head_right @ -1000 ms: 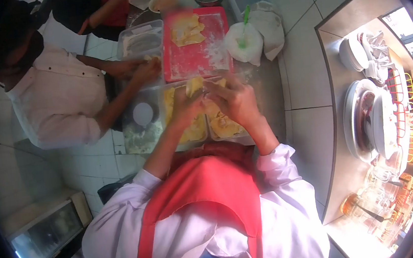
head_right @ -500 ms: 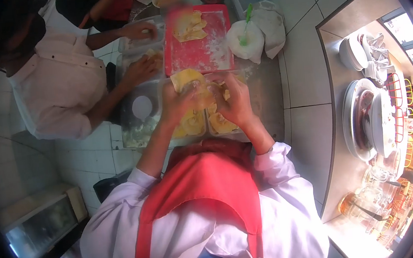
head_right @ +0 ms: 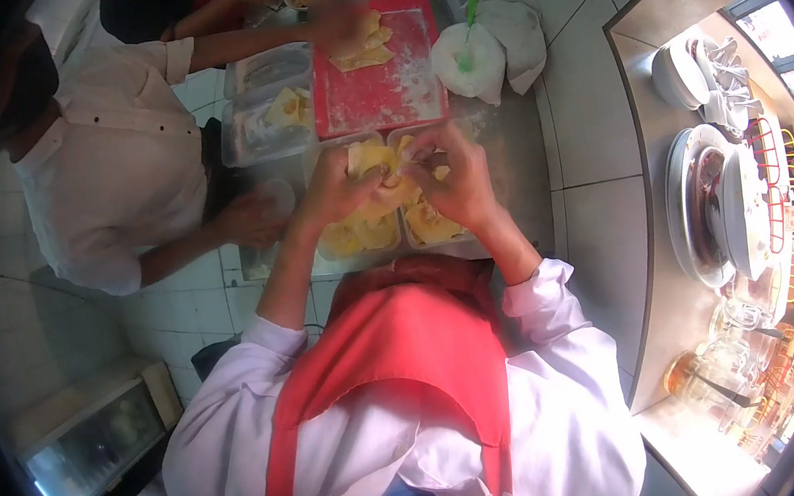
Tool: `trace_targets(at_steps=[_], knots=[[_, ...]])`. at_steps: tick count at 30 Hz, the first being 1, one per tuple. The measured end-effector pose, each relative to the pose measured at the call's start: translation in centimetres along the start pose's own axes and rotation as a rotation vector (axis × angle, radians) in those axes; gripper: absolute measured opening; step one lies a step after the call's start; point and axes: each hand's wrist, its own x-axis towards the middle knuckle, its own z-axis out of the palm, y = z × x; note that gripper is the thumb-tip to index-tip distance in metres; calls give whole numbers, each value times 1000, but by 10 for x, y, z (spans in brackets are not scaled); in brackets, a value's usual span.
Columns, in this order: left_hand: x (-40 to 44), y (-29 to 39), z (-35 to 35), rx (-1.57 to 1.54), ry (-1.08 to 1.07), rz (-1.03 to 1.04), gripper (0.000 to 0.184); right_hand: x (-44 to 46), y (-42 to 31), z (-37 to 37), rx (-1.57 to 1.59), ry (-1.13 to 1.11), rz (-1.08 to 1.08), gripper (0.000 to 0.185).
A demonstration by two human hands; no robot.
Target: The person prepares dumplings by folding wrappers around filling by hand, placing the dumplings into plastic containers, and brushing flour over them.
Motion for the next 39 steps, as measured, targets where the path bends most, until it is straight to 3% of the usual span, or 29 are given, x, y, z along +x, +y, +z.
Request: trace_targets(at_steps=[2, 5, 6, 8, 13, 18, 23, 24, 26, 27, 29, 30, 32, 33, 34, 35, 36, 38, 39], knots=[[0, 4, -7, 88, -277, -259, 12, 1, 1, 3, 66, 44, 108, 40], [4, -4, -5, -65, -302, -319, 12, 3, 10, 4, 84, -31, 236, 52], [3, -5, -2, -65, -303, -320, 12, 3, 13, 3, 123, -23, 250, 53], [-1, 3, 6, -365, -143, -380, 16, 2, 17, 3, 162, -13, 269, 54], [-14, -31, 34, -577, -80, -359, 32, -11, 42, 2, 213, 92, 349, 44], [-33, -59, 81, -800, -31, -464, 38, -48, 66, -18, 281, 34, 485, 40], [-68, -100, 137, -687, -67, -475, 51, -99, 96, -35, 118, -108, 608, 38], [-70, -106, 141, -692, -65, -485, 51, -103, 102, -37, 32, -154, 540, 36], [-66, -105, 145, -312, -84, -222, 56, -109, 115, -36, -56, -206, 479, 35], [-67, -104, 144, -318, -84, -227, 56, -108, 124, -35, -181, -206, 390, 33], [-60, -85, 130, -421, -181, -715, 60, -100, 130, -33, -305, -206, 300, 31], [-58, -81, 127, -422, -183, -718, 60, -94, 129, -30, -471, -193, 278, 28], [-57, -77, 124, -90, -188, -652, 67, -87, 135, -27, -635, -183, 258, 24], [-56, -79, 125, -90, -190, -655, 67, -85, 142, -26, -716, -187, 104, 24], [-55, -82, 127, 94, -225, -526, 64, -85, 148, -25, -794, -190, -51, 24], [-52, -86, 129, 275, -257, -393, 62, -88, 156, -23, -795, -190, -49, 24], [-48, -89, 133, 273, -258, -394, 62, -91, 163, -21, -790, -198, -13, 26], [-41, -94, 139, 607, -206, -27, 54, -91, 162, -19, -782, -211, 24, 28], [-36, -97, 139, 604, -206, -29, 54, -91, 162, -20, -793, -218, 12, 30]])
